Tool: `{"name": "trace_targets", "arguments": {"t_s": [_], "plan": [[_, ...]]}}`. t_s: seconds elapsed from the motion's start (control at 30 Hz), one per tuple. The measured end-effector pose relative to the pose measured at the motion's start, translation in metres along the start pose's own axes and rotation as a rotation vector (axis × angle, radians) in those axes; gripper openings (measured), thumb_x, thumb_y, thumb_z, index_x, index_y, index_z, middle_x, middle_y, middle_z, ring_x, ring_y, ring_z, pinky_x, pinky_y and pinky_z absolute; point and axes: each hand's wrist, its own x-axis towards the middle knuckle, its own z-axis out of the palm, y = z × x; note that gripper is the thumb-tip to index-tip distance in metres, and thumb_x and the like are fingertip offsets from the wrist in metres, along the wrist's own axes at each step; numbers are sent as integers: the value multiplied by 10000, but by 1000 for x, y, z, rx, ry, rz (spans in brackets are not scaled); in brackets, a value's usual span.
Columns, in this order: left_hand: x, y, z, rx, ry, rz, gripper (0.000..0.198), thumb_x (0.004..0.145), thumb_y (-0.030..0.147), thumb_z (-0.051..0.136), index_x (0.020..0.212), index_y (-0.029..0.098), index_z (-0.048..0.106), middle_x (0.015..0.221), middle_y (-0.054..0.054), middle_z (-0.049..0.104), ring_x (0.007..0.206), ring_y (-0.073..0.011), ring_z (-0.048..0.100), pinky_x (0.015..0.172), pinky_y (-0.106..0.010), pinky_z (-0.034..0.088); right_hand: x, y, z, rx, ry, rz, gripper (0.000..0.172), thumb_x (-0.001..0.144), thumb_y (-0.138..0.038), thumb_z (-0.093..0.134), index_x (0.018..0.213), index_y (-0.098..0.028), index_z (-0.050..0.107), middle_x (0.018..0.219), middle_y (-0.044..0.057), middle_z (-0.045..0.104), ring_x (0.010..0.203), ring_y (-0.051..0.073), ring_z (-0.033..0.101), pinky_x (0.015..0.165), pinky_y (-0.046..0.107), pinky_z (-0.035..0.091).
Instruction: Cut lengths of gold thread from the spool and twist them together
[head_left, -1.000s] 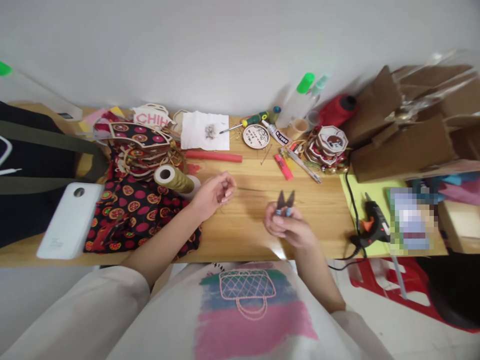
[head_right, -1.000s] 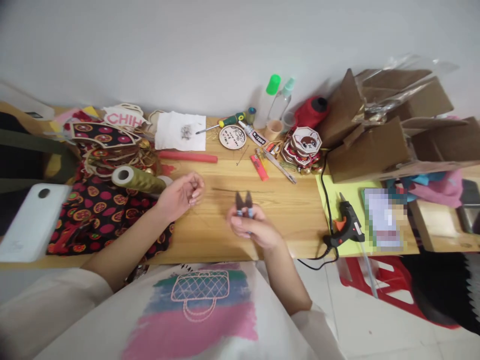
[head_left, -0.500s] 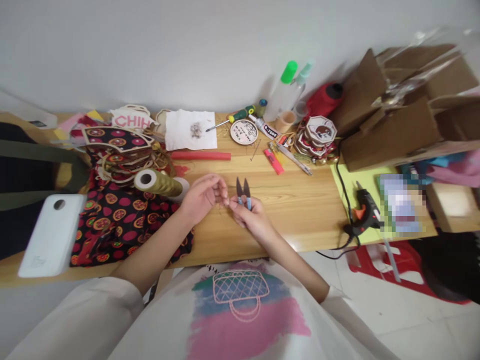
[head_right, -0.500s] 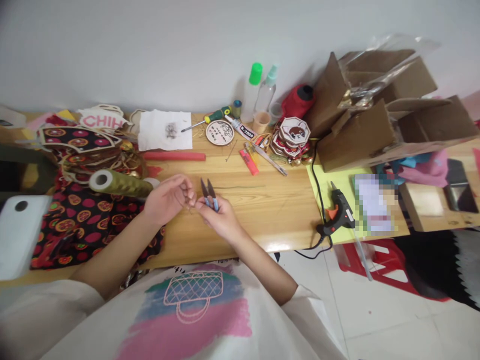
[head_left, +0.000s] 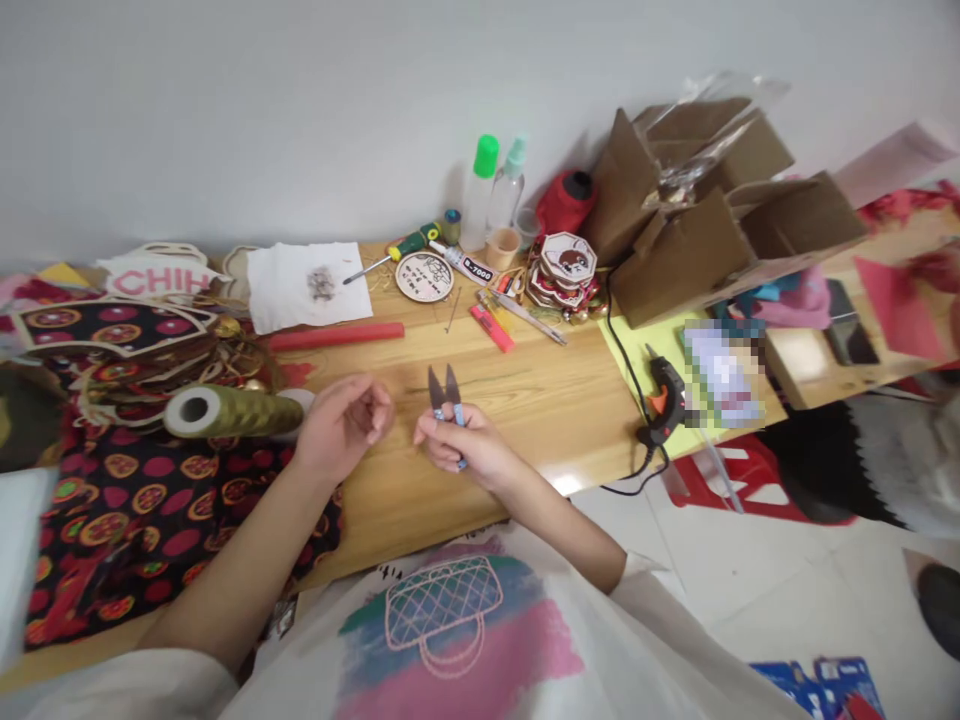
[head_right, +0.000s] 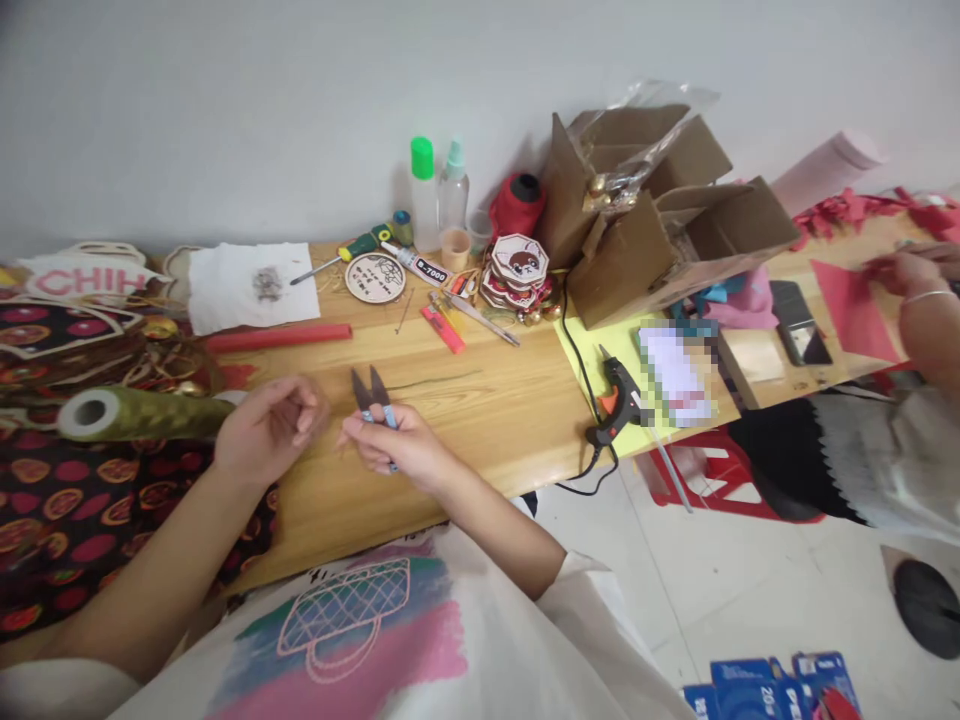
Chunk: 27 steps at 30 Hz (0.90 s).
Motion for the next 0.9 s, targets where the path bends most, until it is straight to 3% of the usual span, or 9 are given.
{"name": "trace_targets", "arguments": {"t_s": [0.1, 0.4, 0.57, 0.7, 0.9], "plan": [[0, -3, 2, 49, -13, 2, 220, 700, 332, 671, 610, 131, 691, 336, 46, 369, 334, -47, 325, 393, -193, 259, 0, -3, -2, 56, 58, -40, 320, 696, -457, 703, 663, -160, 587, 387, -123, 293, 338, 28, 225, 358, 192, 159], [1, -4, -2, 184, -21, -92, 314, 664, 429, 714, 660, 118, 671, 377, 95, 261, 351, -28, 196, 395, -195, 123, -1, -5, 0, 31, 35, -16, 288, 727, -417, 686, 648, -168, 563, 400, -118, 294, 348, 26, 222, 367, 186, 166], [-4, -4, -1, 388, -199, -174, 433, 670, 537, 693, 544, 124, 655, 355, 84, 235, 358, -29, 179, 404, -214, 104, -1, -3, -1, 22, 41, -21, 289, 741, -427, 672, 664, -173, 557, 403, -120, 284, 348, 28, 217, 367, 189, 174], [-7, -2, 1, 314, -295, -209, 452, 636, 569, 708, 524, 136, 644, 342, 79, 254, 351, -31, 178, 391, -210, 101, -1, -4, -2, 11, 46, -13, 307, 727, -444, 678, 657, -175, 548, 395, -122, 285, 343, 29, 225, 368, 191, 178], [-3, -3, -4, 185, -222, -207, 408, 620, 506, 750, 525, 133, 615, 336, 93, 247, 331, -16, 170, 382, -192, 100, -2, -7, 0, 34, 12, -5, 296, 721, -431, 676, 648, -171, 556, 390, -119, 269, 335, 30, 220, 367, 194, 169]]}}
